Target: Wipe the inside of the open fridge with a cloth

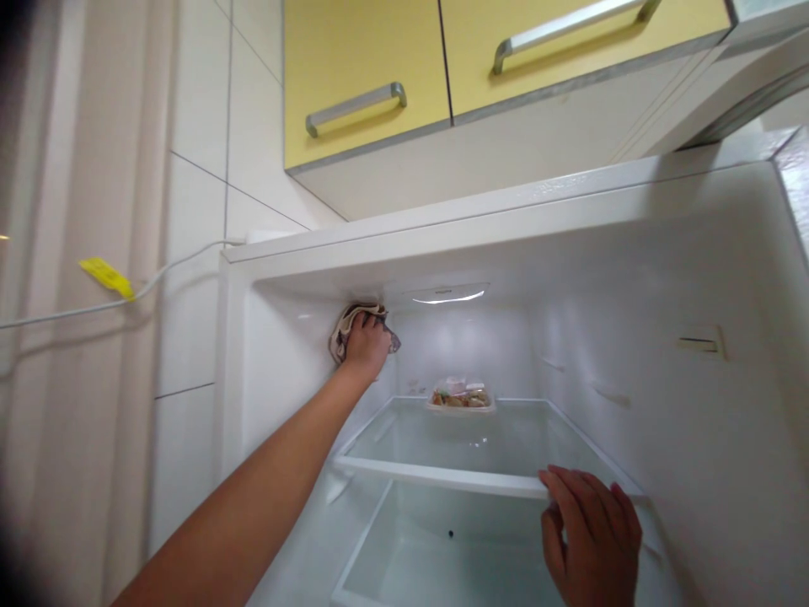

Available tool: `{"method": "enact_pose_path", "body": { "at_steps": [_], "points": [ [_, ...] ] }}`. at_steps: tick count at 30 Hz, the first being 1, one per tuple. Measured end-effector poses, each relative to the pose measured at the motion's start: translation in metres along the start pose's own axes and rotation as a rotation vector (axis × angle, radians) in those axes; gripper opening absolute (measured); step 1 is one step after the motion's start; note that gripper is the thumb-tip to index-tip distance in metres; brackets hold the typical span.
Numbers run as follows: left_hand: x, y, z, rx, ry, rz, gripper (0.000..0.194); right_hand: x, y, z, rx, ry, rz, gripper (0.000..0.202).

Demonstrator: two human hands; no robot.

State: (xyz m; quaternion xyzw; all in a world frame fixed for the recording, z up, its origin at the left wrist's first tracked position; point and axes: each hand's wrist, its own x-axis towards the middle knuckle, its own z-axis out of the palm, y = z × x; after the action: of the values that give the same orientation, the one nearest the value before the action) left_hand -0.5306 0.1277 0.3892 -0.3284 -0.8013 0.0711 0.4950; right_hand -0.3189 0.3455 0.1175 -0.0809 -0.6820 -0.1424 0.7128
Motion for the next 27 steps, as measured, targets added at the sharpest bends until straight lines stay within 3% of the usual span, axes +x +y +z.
{"method": "enact_pose_path", "body": {
  "at_steps": [5, 9, 12, 14, 17, 19, 21, 23, 27],
  "points": [
    [-0.040, -0.008, -0.048, 0.043, 0.026, -0.013, 0.028, 0.002, 0.000, -0.004, -0.006, -0.020, -0.014, 0.026],
    [-0.092, -0.013, -0.096, 0.072, 0.095, -0.047, 0.034, 0.004, -0.001, -0.007, 0.008, -0.036, -0.013, 0.027],
    [-0.136, -0.011, -0.113, 0.054, 0.098, -0.079, 0.043, 0.003, -0.002, -0.008, 0.006, -0.035, -0.005, 0.028],
    [-0.161, -0.004, -0.108, 0.025, 0.004, -0.080, 0.046, 0.003, -0.003, -0.007, 0.008, -0.033, 0.002, 0.028],
    [-0.186, 0.010, -0.085, -0.083, -0.210, 0.011, 0.045, 0.002, -0.003, -0.006, 0.018, -0.037, 0.012, 0.029],
    [-0.190, 0.019, -0.069, -0.185, -0.264, 0.003, 0.045, 0.002, -0.003, -0.006, 0.026, -0.040, 0.011, 0.029],
    [-0.185, 0.023, -0.055, -0.374, -0.247, -0.034, 0.045, 0.001, -0.002, -0.005, 0.033, -0.046, 0.014, 0.030],
    [-0.175, 0.023, -0.043, -0.741, -0.214, -0.154, 0.045, 0.000, -0.002, -0.005, 0.035, -0.062, 0.021, 0.031],
    [-0.151, 0.017, -0.020, -1.427, -0.200, -0.533, 0.038, -0.002, -0.003, -0.005, 0.025, -0.083, 0.038, 0.032]
  ]
}}
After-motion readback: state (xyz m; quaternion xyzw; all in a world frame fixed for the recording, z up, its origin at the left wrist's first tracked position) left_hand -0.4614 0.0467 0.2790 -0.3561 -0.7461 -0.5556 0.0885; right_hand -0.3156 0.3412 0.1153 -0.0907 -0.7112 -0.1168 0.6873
